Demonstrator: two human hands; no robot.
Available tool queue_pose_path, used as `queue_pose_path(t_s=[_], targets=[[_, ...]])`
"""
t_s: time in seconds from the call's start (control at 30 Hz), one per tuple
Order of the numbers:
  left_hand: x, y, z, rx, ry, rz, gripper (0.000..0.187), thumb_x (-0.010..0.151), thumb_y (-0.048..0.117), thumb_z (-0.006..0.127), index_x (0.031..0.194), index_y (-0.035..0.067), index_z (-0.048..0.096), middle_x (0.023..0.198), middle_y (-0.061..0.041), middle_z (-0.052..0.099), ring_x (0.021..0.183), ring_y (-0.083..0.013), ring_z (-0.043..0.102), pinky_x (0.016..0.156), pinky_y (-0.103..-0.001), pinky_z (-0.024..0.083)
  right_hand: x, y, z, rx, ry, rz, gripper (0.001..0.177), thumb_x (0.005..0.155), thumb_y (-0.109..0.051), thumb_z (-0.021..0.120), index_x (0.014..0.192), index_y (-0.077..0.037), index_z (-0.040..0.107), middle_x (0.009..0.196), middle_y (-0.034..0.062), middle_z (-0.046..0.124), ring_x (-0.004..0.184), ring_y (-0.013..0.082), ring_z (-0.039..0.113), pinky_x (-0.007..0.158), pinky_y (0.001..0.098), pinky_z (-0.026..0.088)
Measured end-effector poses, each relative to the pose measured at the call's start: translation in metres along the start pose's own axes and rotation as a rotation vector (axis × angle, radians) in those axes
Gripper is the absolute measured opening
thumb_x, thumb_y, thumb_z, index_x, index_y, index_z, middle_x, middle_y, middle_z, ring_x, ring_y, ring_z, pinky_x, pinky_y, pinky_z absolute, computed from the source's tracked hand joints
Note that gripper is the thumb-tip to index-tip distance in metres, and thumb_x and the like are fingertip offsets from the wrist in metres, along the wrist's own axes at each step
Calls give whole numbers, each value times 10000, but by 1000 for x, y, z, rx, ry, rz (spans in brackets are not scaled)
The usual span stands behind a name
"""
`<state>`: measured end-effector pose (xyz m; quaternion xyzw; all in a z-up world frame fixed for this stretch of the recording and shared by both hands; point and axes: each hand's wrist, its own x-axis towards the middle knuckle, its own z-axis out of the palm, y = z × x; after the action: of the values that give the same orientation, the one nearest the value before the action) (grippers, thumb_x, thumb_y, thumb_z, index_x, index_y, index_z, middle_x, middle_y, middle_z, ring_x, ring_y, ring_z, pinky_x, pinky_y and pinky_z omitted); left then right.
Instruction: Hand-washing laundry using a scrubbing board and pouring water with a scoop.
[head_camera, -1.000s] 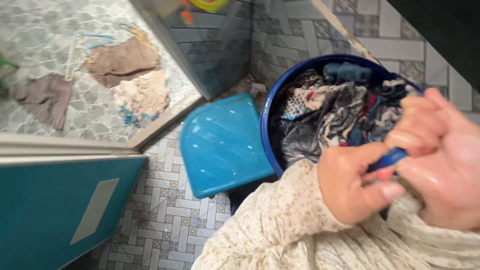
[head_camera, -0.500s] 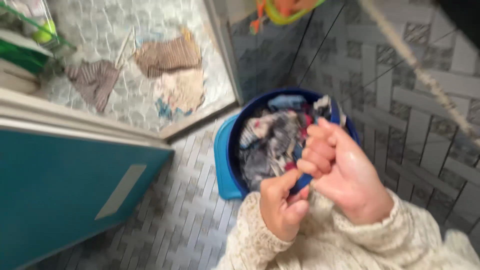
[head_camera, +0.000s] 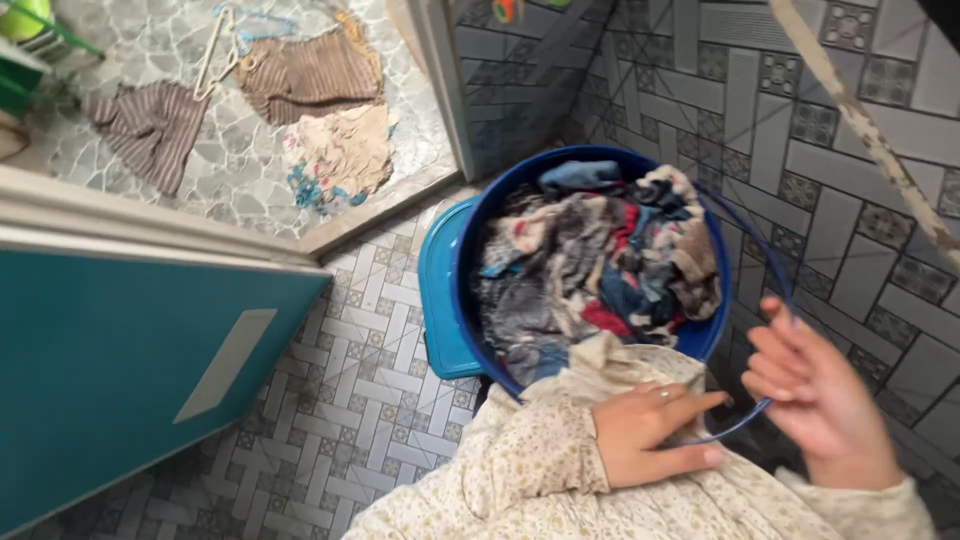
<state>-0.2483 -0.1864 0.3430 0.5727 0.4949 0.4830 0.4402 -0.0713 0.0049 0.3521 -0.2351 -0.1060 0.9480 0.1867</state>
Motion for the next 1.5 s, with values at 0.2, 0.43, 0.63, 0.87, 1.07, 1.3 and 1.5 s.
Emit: queue_pose_path(t_s=[0.2, 0.43, 0.63, 0.87, 1.07, 1.3, 1.5], targets=[[-21, -48, 34, 42, -253, 216, 559, 1072, 393, 561, 1503, 42, 507, 1266, -178, 644, 1215, -336, 628, 1118, -403, 485, -5, 38, -107, -679, 441, -277, 462, 1080, -325, 441, 1433, -31, 489, 1131, 63, 556, 927, 149, 538, 776, 305, 461], [-49, -25, 33, -254, -278, 48, 526, 1087, 301, 559, 1555, 75, 480, 1638, -237, 406, 1531, -358, 395, 1271, -429, 314, -17, 107, -118, -523, 380, -115, 750, 1030, -613, 305, 1519, -58, 430, 1466, 131, 550, 1271, 240, 591, 1072, 375, 438], [-73, -41, 25, -712, -742, 42, 508, 1178, 374, 484, 1579, 69, 414, 1645, -135, 414, 1533, -262, 335, 1337, -369, 259, -71, 151, -154, -971, 307, 157, 677, 981, -529, 448, 1473, -65, 486, 1440, 112, 594, 1269, 223, 617, 1074, 359, 468], [-81, -23, -37, -631, -508, -25, 537, 1094, 401, 527, 1532, 94, 499, 1569, -109, 520, 1496, -267, 463, 1298, -424, 353, -108, 164, -227, -1495, 187, 449, 613, 923, -427, 612, 1418, -70, 551, 1410, 92, 646, 1267, 205, 647, 1076, 342, 503], [-85, -58, -80, -248, 751, -37, 278, 985, 293, 686, 1090, 40, 734, 1179, -125, 696, 1101, -247, 665, 948, -395, 534, -32, 75, -291, -1790, 284, 159, 462, 924, -298, 661, 1284, -9, 686, 1260, 127, 742, 1136, 228, 715, 996, 360, 560], [-80, -135, -3, 121, 1460, -254, 549, 972, 292, 601, 1438, 50, 443, 1448, -129, 445, 1284, -230, 466, 1023, -384, 409, 99, -32, -149, -1140, 310, -556, 416, 1130, -318, 492, 1430, -41, 572, 1340, 42, 648, 1197, 162, 619, 997, 322, 501], [-78, -186, 72, -150, 1611, -447, 510, 1098, 427, 332, 1396, 69, 542, 1328, -161, 613, 1227, -304, 578, 1018, -394, 440, 193, -77, -50, -1335, -107, -442, 413, 1116, -259, 511, 1462, -37, 545, 1417, 28, 605, 1287, 106, 569, 1088, 272, 438]])
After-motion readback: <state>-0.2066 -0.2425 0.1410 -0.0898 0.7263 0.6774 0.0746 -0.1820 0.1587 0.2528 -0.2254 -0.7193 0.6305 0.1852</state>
